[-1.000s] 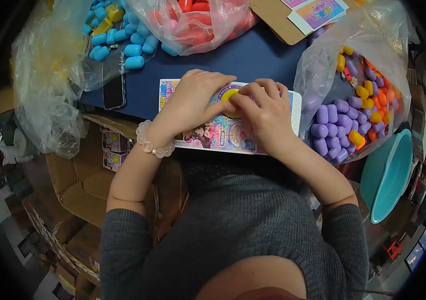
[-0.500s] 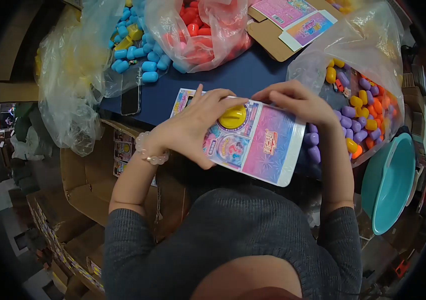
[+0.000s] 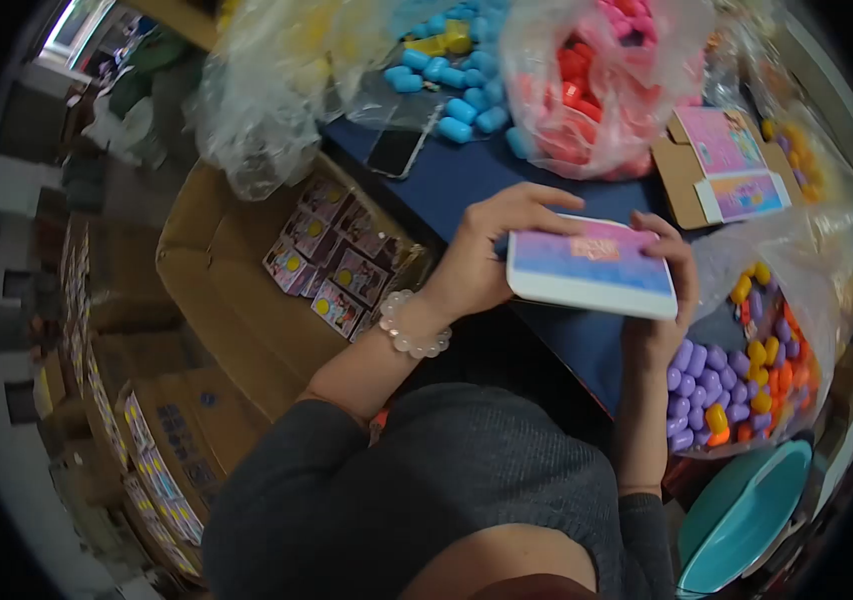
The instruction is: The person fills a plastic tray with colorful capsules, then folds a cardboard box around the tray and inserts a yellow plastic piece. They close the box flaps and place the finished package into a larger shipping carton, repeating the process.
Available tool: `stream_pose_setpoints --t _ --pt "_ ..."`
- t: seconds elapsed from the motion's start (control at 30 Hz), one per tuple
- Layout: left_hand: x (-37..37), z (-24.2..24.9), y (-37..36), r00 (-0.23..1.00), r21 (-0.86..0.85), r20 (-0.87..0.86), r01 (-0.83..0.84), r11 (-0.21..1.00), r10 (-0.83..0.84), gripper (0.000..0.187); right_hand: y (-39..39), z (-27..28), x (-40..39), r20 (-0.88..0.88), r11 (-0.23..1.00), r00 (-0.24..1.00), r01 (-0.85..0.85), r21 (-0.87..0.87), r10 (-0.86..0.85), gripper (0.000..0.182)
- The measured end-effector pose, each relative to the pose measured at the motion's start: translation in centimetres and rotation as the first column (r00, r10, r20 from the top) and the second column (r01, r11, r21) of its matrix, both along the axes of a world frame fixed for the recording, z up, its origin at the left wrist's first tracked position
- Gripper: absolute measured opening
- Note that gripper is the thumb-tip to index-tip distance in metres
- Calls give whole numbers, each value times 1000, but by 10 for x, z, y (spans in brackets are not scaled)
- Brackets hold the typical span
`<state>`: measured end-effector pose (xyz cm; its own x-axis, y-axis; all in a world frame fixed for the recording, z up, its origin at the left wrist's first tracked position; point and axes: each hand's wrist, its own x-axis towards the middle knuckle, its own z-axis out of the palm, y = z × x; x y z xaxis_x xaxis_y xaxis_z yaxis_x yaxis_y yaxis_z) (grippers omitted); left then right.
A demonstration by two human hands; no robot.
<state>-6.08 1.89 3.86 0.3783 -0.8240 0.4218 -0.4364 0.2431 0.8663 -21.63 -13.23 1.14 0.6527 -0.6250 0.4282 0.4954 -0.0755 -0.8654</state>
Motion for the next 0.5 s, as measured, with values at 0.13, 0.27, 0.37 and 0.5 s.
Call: stream_pose_setpoints --t 0.13,0.27,0.37,0.5 --pt "3 20 21 854 12 520 -2 1000 -5 69 -3 -3 -23 -143 931 978 91 -354 -150 32" --pt "-4 39 40 593 226 803 -196 954 -69 95 -7 41 -36 -356 794 934 -202 -573 -20 52" --pt "-11 26 33 615 163 788 -163 973 -29 83 -11 50 -39 -445 528 888 -325 -785 -114 47" --pt "-10 40 30 536 204 840 -170 964 -83 75 -10 69 -38 -523 357 814 -424 -832 -253 54"
